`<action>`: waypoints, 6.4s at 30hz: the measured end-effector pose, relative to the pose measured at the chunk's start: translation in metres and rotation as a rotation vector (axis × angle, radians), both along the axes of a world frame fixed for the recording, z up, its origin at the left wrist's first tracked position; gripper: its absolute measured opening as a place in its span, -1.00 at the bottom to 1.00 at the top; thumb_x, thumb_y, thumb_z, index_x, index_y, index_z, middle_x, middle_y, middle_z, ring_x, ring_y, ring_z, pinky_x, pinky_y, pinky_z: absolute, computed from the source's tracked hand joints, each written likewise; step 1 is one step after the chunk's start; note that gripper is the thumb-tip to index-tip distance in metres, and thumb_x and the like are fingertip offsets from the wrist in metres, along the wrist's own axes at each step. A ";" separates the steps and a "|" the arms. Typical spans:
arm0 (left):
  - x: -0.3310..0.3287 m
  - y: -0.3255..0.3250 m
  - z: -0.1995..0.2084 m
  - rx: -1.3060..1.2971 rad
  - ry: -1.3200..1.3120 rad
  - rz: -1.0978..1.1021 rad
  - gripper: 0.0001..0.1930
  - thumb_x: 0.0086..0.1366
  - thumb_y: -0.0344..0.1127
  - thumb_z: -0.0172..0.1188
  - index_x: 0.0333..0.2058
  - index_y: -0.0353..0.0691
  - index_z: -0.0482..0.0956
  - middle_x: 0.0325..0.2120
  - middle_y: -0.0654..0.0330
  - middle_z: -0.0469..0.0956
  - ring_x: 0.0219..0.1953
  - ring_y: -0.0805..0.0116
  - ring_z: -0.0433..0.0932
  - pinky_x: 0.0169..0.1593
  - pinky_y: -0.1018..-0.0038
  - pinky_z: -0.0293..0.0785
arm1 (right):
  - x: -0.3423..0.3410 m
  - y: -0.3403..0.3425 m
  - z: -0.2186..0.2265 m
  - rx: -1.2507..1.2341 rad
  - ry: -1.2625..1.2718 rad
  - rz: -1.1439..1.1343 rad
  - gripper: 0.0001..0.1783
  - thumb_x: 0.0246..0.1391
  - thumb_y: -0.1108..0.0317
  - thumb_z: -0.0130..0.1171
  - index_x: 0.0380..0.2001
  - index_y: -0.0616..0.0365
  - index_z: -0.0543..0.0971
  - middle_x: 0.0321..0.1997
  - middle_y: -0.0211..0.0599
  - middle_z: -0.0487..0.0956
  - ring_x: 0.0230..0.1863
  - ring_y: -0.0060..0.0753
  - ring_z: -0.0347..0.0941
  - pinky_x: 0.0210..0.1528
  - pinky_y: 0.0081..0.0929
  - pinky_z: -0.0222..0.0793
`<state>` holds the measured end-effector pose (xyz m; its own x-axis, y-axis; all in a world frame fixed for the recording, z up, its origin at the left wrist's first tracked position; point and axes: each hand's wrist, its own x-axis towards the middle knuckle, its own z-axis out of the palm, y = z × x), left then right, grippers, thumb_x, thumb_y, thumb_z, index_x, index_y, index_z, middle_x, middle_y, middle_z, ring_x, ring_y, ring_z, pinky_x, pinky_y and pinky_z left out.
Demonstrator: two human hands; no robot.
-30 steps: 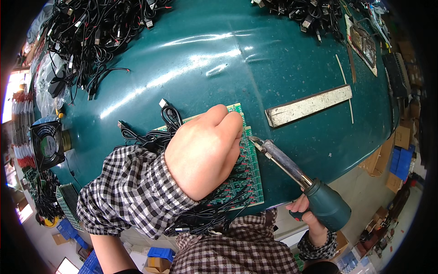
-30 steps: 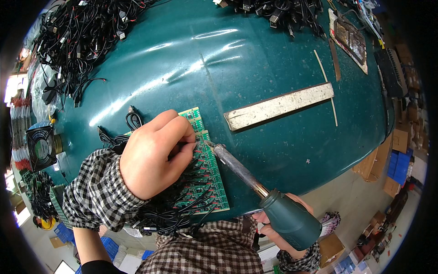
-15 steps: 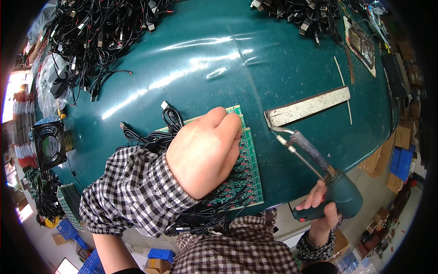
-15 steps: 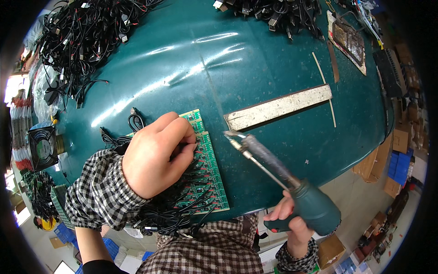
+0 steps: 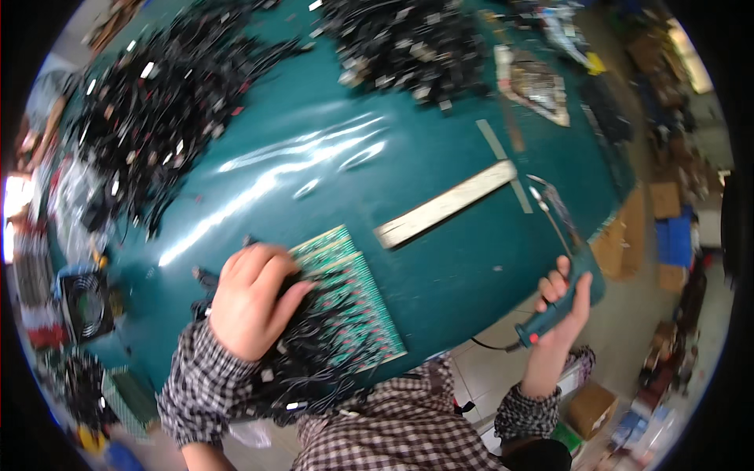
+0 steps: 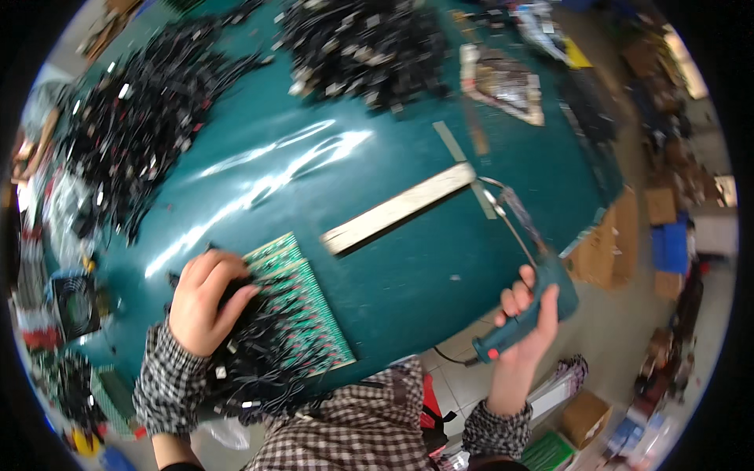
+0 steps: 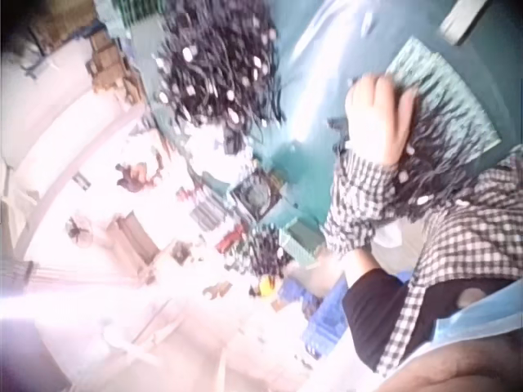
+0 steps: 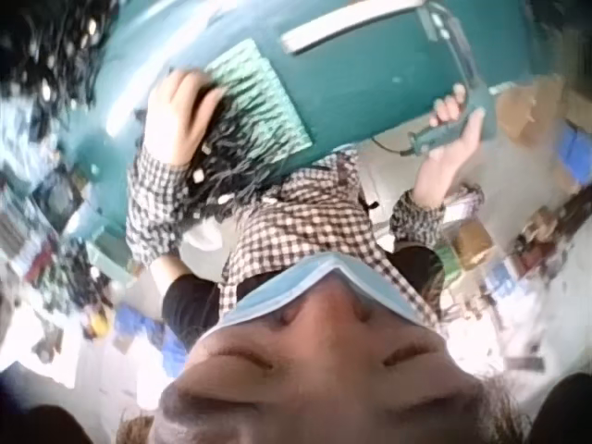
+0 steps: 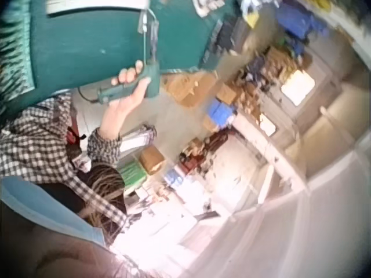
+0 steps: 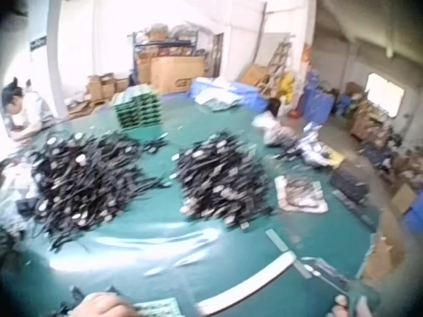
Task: The person solders cables onto circuit boards using a soldering tool, stacks the completed boards aside, positions a new board with a wooden bar, and solders cables onto it.
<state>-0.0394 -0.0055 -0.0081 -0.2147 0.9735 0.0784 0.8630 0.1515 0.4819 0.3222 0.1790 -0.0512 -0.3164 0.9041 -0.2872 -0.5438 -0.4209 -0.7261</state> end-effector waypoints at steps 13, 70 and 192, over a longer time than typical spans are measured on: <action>-0.001 -0.014 -0.014 0.116 -0.003 0.139 -0.85 0.11 -0.35 0.30 -0.39 -0.21 0.52 -0.40 0.17 0.50 -0.28 0.13 0.47 -0.14 0.33 0.29 | -0.017 0.193 -0.012 -0.060 0.216 -0.069 -0.64 0.18 0.18 0.22 -0.16 0.29 0.52 -0.29 -0.29 0.60 -0.31 -0.42 0.54 -0.25 -0.55 0.61; -0.062 -0.091 0.009 0.259 -0.772 0.417 -0.69 0.09 -0.20 0.44 -0.42 -0.31 0.54 -0.52 0.35 0.49 -0.39 0.58 0.42 -0.28 0.59 0.39 | -0.188 -0.134 0.042 0.088 0.046 0.688 -0.47 0.07 0.39 0.31 0.06 0.39 0.40 -0.11 -0.34 0.55 -0.12 -0.61 0.45 -0.02 -0.61 0.38; -0.034 -0.033 0.003 0.517 -1.972 0.357 -0.50 -0.04 -0.63 0.32 -0.05 -0.23 0.51 -0.30 0.21 0.62 -0.30 0.38 0.64 -0.13 0.41 0.63 | -0.378 0.193 0.048 1.163 -1.420 -0.035 -0.22 -0.44 0.10 0.45 0.01 -0.16 0.44 0.07 -0.23 0.37 0.16 -0.01 0.27 0.13 0.00 0.28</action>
<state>-0.0737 -0.0389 -0.0047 -0.4680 0.8477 -0.2498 -0.7817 -0.2652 0.5644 -0.0556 0.3719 -0.0035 -0.4007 0.8176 0.4134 0.6727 0.5689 -0.4730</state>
